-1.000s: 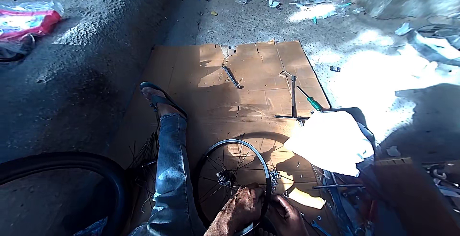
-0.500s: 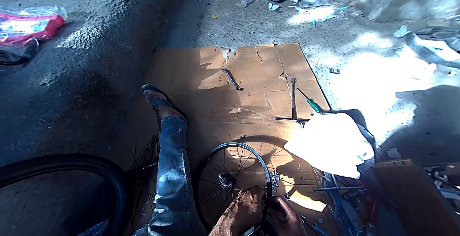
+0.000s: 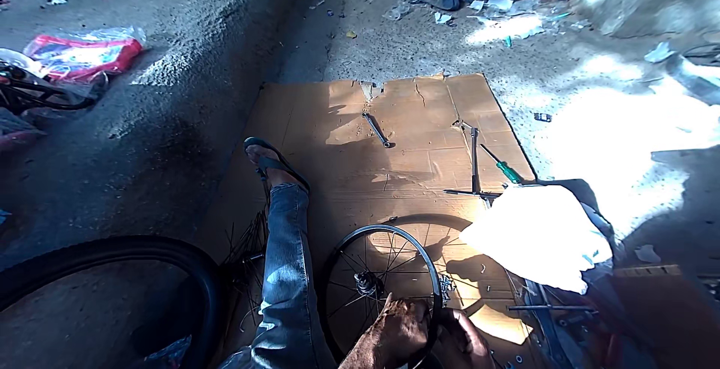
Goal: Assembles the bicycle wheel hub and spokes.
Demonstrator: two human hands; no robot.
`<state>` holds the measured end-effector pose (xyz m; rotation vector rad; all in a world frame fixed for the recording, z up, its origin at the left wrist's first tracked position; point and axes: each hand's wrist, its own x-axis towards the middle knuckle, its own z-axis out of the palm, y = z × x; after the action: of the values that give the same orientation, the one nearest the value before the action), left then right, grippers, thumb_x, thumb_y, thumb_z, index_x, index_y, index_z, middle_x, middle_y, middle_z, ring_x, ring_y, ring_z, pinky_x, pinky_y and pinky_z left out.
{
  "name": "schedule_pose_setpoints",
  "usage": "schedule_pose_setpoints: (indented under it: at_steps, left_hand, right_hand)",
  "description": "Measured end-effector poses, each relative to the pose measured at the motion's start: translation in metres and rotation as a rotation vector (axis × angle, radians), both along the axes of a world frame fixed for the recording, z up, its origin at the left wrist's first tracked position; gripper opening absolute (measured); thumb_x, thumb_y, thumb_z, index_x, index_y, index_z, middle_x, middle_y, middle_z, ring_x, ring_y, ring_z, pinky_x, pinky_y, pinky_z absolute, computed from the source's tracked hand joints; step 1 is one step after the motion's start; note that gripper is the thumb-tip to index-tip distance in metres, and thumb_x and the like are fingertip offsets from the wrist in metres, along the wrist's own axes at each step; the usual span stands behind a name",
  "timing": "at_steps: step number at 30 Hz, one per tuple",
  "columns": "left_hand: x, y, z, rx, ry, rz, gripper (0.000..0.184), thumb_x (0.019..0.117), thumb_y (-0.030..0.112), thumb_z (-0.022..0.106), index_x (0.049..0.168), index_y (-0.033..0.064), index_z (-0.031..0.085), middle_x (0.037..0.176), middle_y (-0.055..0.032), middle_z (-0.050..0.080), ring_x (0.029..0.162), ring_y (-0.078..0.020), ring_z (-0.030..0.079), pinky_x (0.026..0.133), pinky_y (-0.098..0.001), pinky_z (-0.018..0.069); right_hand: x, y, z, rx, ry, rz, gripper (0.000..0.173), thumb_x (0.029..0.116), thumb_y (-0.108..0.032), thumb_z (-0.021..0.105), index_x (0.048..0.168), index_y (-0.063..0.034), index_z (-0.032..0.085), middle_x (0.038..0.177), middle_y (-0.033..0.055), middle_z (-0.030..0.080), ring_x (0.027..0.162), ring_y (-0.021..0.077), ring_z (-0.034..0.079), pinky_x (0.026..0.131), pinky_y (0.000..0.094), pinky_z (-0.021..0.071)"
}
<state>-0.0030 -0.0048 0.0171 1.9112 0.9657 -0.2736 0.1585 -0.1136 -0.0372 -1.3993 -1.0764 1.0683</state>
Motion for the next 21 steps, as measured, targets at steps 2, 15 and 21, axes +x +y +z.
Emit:
schedule_pose_setpoints:
  at_steps: [2,15,21]
  left_hand:
    - [0.007,-0.007,-0.003,0.015,0.040,0.025,0.041,0.1063,0.035,0.040,0.120,0.0070,0.066,0.116,-0.0158,0.071,0.119,-0.0322,0.064,0.115,-0.0623,0.0334]
    - [-0.076,0.103,0.002,0.395,0.132,0.732,0.040,0.0986,0.022,0.062,0.137,0.0093,0.062,0.132,-0.0135,0.064,0.122,-0.0290,0.062,0.105,-0.0483,0.0508]
    - [-0.074,0.164,-0.044,0.204,0.234,0.497,0.041,0.0942,0.016,0.063,0.135,0.0156,0.065,0.135,-0.0119,0.062,0.130,-0.0330,0.056,0.106,-0.0560,0.0476]
  right_hand:
    - [0.002,-0.001,0.005,-0.077,-0.022,-0.032,0.027,0.0984,-0.012,0.057,0.120,0.0039,0.062,0.106,0.0099,0.069,0.093,0.0147,0.069,0.082,0.0332,0.0601]
    - [0.011,0.004,-0.001,-0.198,-0.030,0.020,0.049,0.0938,-0.013,0.069,0.134,0.0056,0.047,0.115,0.0137,0.064,0.088,0.0176,0.069,0.076,0.0346,0.0616]
    - [0.011,-0.002,-0.005,-0.162,-0.075,0.048,0.053,0.0961,-0.013,0.068,0.135,0.0113,0.041,0.113,0.0195,0.064,0.086,0.0187,0.071,0.078,0.0361,0.0629]
